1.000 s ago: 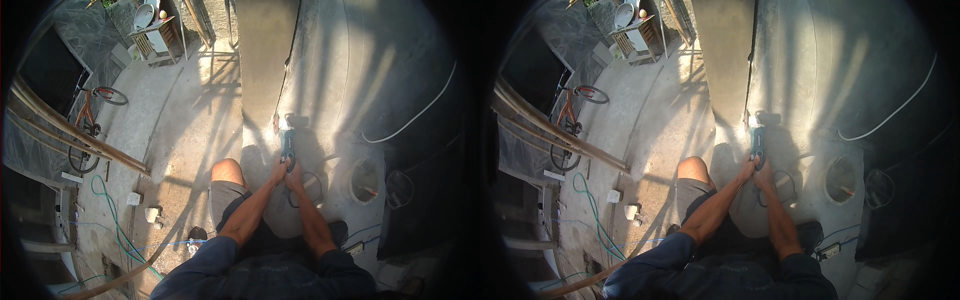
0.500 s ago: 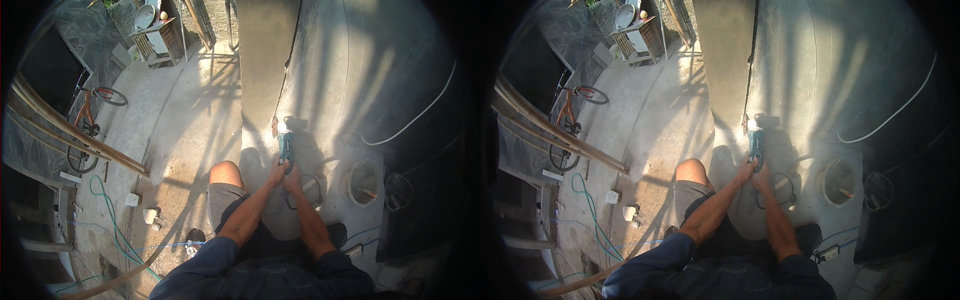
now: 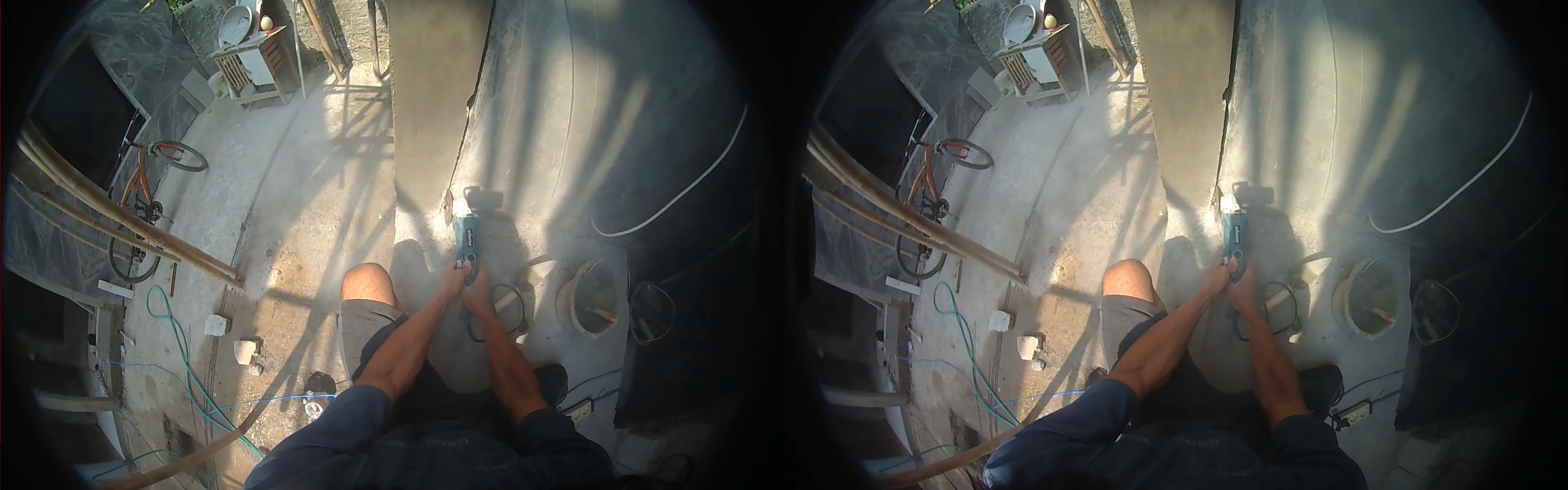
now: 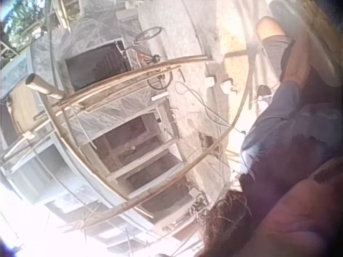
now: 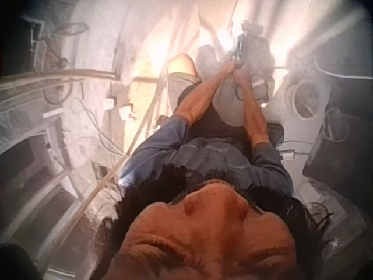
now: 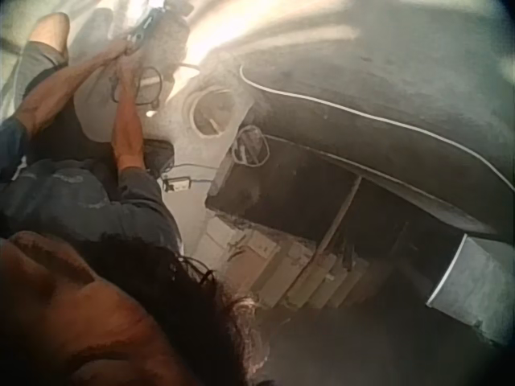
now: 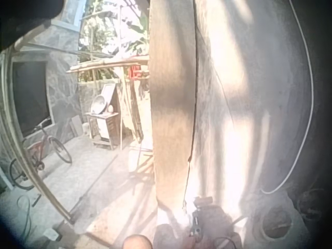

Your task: The person plugs an angle grinder into a power strip and uses it to cut a long vertical groove into a concrete wall.

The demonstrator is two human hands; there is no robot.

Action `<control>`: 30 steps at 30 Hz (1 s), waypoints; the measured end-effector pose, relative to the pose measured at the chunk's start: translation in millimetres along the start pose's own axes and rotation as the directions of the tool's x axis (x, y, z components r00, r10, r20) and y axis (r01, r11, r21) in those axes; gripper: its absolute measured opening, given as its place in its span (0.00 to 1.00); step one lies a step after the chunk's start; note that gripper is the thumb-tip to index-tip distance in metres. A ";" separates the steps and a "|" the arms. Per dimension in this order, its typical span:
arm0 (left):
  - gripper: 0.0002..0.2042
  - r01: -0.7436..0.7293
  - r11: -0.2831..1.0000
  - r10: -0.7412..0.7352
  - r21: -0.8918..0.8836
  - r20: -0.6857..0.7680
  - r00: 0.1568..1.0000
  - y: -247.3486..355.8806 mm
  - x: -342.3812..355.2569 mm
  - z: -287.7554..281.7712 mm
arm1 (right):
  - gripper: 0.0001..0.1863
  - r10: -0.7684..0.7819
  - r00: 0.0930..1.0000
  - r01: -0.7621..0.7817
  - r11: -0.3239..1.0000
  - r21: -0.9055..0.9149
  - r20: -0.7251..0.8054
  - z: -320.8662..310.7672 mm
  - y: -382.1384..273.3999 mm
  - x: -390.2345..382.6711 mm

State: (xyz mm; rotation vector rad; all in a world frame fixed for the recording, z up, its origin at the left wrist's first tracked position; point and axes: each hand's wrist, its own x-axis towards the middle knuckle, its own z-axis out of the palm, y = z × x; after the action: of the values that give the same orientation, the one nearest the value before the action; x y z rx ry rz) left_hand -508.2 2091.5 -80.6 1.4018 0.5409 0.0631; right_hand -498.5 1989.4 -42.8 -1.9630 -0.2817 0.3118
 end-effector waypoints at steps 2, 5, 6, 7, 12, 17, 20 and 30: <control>0.20 -0.005 1.000 0.005 -0.021 0.013 1.000 -3.1 -0.2 -0.3 | 0.24 0.033 0.999 -0.034 0.999 -0.028 -0.037 -0.8 -1.9 -2.7; 0.19 -0.014 1.000 0.014 0.001 -0.036 0.999 -10.6 1.9 -2.6 | 0.28 0.026 0.998 -0.028 0.999 -0.035 -0.051 2.8 -1.7 -5.6; 0.19 0.014 1.000 -0.014 0.004 0.001 1.000 -13.7 2.8 -5.3 | 0.28 0.024 0.998 -0.026 0.999 -0.035 -0.049 4.1 -1.1 -5.9; 0.18 0.043 0.999 -0.044 0.008 0.041 0.998 -14.6 3.0 -5.2 | 0.29 0.034 0.998 -0.037 0.998 -0.052 -0.058 4.3 0.5 -5.8; 0.17 0.060 0.998 -0.059 -0.032 0.044 0.997 -21.2 5.4 -5.7 | 0.33 0.116 0.992 -0.120 0.987 -0.106 -0.038 5.1 2.2 -6.1; 0.17 0.095 0.995 -0.094 -0.020 0.059 0.994 -29.3 14.4 -1.4 | 0.34 0.090 0.993 -0.101 0.982 -0.158 -0.073 4.9 19.8 -1.2; 0.18 0.105 0.993 -0.109 0.059 0.061 0.992 -41.8 21.9 -4.5 | 0.33 0.162 0.984 -0.171 0.976 -0.138 -0.073 9.2 15.0 2.2; 0.17 0.129 0.986 -0.124 -0.104 0.048 0.991 -66.9 30.9 -7.3 | 0.35 0.179 0.983 -0.183 0.971 -0.153 -0.041 15.6 21.1 -0.7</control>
State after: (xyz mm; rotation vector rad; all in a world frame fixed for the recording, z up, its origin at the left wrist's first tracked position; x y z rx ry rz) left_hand -502.1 2096.6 -154.2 1.2590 0.5829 -0.0386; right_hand -503.3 1994.2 -68.1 -2.1510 -0.1112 0.3910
